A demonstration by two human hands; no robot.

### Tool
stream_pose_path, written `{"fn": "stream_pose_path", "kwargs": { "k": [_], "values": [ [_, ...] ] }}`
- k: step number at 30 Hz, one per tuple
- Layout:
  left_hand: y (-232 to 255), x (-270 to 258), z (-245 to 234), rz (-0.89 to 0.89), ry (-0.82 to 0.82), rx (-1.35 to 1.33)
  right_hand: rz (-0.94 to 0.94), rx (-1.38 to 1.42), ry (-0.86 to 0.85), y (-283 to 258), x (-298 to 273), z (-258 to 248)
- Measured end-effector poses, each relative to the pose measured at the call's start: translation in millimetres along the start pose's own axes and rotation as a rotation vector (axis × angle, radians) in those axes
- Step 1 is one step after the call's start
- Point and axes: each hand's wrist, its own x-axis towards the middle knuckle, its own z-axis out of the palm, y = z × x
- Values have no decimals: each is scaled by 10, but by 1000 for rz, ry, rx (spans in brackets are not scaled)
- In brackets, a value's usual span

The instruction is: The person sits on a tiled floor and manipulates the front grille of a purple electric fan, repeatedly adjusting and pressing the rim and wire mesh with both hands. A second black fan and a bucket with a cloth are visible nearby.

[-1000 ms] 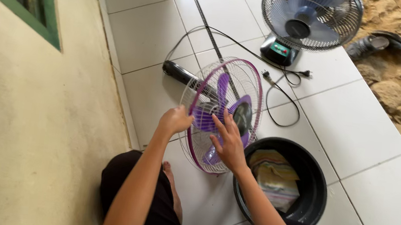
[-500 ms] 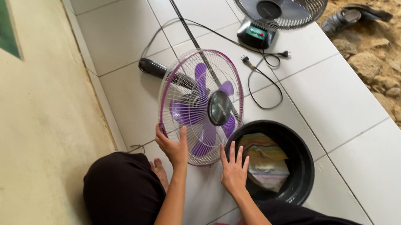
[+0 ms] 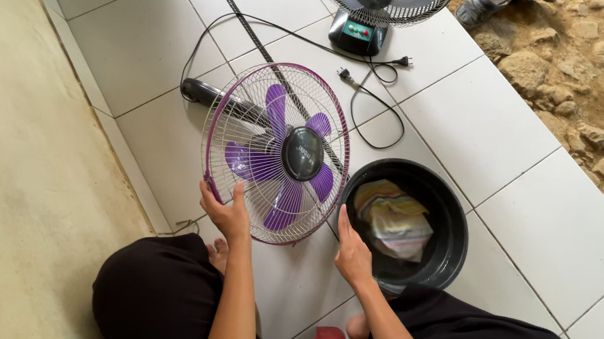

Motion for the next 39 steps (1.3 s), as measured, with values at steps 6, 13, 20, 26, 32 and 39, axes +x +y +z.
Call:
{"fn": "stream_pose_path", "kwargs": {
  "k": [6,13,20,26,32,39],
  "values": [
    [-10,12,-8,14,-22,21,3,-30,103,303,51,-96],
    [-21,-2,-31,-23,-57,8,97,-106,87,493,149,-178],
    [-20,4,-30,-7,-54,-6,63,-108,161,614,319,-168],
    [39,9,-43,-61,-85,30,113,-119,142,695,497,-176],
    [128,51,-110,-147,-120,118,138,-164,135,863,641,-190],
    [148,180,-259,-122,-163,78,70,-229,177,1083,699,-57]
  ]
}}
